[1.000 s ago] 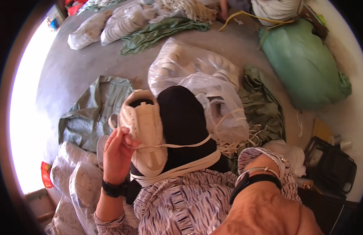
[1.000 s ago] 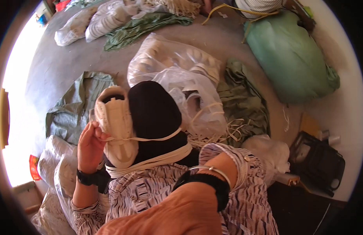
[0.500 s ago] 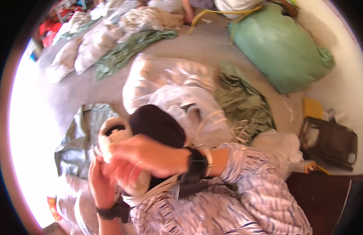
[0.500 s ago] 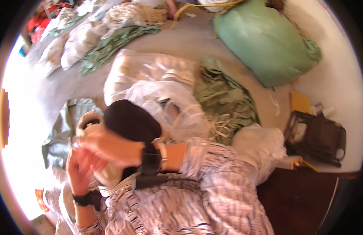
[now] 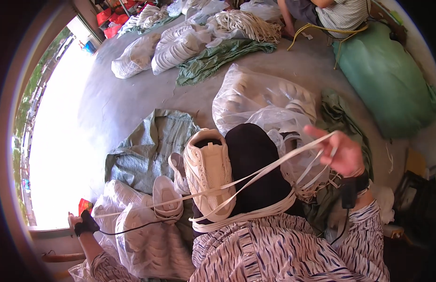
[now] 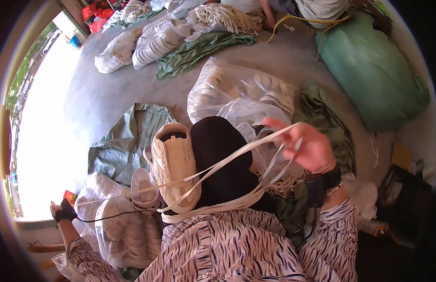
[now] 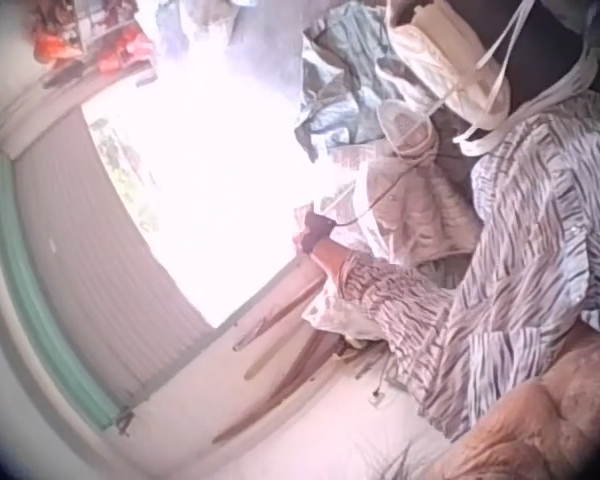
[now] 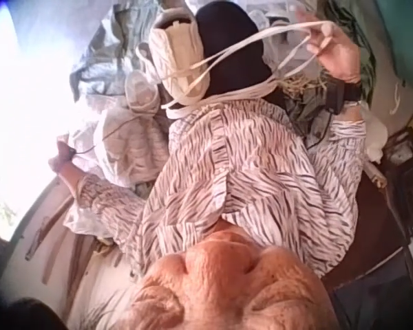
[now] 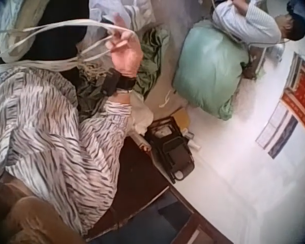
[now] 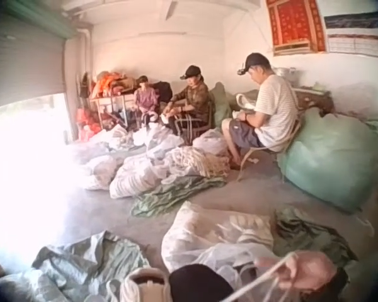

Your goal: Lacing a sneaker and placing a protective mask inside it as part of shoe assembly.

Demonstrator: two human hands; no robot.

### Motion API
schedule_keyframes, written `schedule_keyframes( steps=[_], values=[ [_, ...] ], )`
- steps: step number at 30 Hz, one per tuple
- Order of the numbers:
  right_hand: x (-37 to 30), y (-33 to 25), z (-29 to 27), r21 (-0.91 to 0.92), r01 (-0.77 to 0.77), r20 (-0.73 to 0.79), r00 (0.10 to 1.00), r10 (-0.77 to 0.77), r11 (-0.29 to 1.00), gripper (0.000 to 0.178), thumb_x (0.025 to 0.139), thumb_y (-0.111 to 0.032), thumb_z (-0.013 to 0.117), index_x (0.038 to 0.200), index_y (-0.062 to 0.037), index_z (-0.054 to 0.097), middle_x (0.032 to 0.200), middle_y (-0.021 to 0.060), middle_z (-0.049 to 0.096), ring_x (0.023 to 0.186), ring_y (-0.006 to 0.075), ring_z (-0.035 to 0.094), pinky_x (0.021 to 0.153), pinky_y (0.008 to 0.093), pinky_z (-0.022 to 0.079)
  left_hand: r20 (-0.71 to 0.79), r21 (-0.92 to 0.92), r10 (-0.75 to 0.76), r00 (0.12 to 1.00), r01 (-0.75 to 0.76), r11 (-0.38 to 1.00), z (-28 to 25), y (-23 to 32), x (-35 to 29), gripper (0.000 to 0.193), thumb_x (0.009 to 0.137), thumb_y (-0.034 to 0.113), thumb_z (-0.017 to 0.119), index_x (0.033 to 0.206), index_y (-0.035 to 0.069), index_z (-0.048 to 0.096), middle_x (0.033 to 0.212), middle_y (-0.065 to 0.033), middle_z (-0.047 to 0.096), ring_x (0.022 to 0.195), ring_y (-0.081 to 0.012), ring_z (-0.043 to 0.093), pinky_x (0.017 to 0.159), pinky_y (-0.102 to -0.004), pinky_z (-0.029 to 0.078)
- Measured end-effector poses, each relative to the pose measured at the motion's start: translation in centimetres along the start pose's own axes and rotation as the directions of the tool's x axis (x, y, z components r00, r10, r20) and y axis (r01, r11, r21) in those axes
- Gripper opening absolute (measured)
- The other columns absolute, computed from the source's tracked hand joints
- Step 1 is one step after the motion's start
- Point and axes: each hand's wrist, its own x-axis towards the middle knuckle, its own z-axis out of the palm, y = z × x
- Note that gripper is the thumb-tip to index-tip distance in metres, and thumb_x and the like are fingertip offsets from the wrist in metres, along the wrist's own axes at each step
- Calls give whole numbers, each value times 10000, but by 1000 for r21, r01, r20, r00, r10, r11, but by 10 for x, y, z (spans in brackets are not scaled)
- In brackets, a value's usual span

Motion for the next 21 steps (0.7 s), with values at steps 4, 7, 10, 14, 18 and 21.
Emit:
schedule_keyframes(
  steps=[4, 7, 10, 14, 18, 21],
  values=[
    [-54, -67, -43, 81, 471, -379, 830, -410, 879, 197, 940, -170, 520, 1045, -40, 627, 1419, 137, 405, 828, 159, 593, 500, 225, 441, -20, -251, -171, 985, 161, 955, 34, 88, 26, 396, 906, 294, 510, 1210, 41, 533, 669, 18, 485, 523, -76, 453, 437, -186, 327],
    [-115, -102, -113, 197, 527, -421, 807, -414, 827, 260, 928, -132, 543, 1165, -31, 578, 1373, 119, 462, 696, 119, 550, 471, 225, 402, -4, -409, -287, 958, 260, 874, 35, 138, 42, 398, 906, 294, 505, 1214, 44, 532, 678, 17, 491, 520, -78, 446, 439, -191, 328],
    [-209, -146, -161, 27, 657, -606, 610, -510, 754, 333, 928, -150, 546, 1228, -10, 511, 1296, 166, 516, 673, 107, 551, 488, 219, 412, 53, -537, -391, 919, 356, 765, 32, 167, 49, 400, 905, 294, 501, 1218, 46, 532, 688, 17, 497, 518, -80, 439, 440, -196, 328],
    [-240, -158, -143, -381, 549, -784, 233, -575, 743, 336, 928, -218, 559, 1212, -45, 514, 1195, 101, 586, 638, 74, 541, 522, 219, 453, 122, -593, -510, 851, 475, 650, -3, 133, 42, 403, 903, 294, 495, 1222, 50, 531, 700, 16, 505, 514, -83, 430, 442, -202, 329],
    [-386, -187, -225, -659, 242, -713, 102, -694, 712, 332, 916, -262, 573, 1207, -104, 553, 1252, 39, 569, 754, 78, 576, 542, 237, 463, 246, -639, -608, 754, 598, 483, -27, 118, 22, 407, 902, 294, 489, 1227, 53, 531, 713, 16, 513, 511, -85, 421, 445, -208, 330],
    [-408, -175, -247, -645, 58, -764, -25, -645, 762, 405, 912, -270, 565, 1290, -131, 516, 1277, 18, 549, 987, 159, 566, 589, 291, 485, 284, -627, -691, 664, 674, 390, -82, 71, 6, 410, 901, 294, 484, 1231, 56, 530, 722, 15, 519, 508, -87, 414, 446, -213, 331]
  ],
)
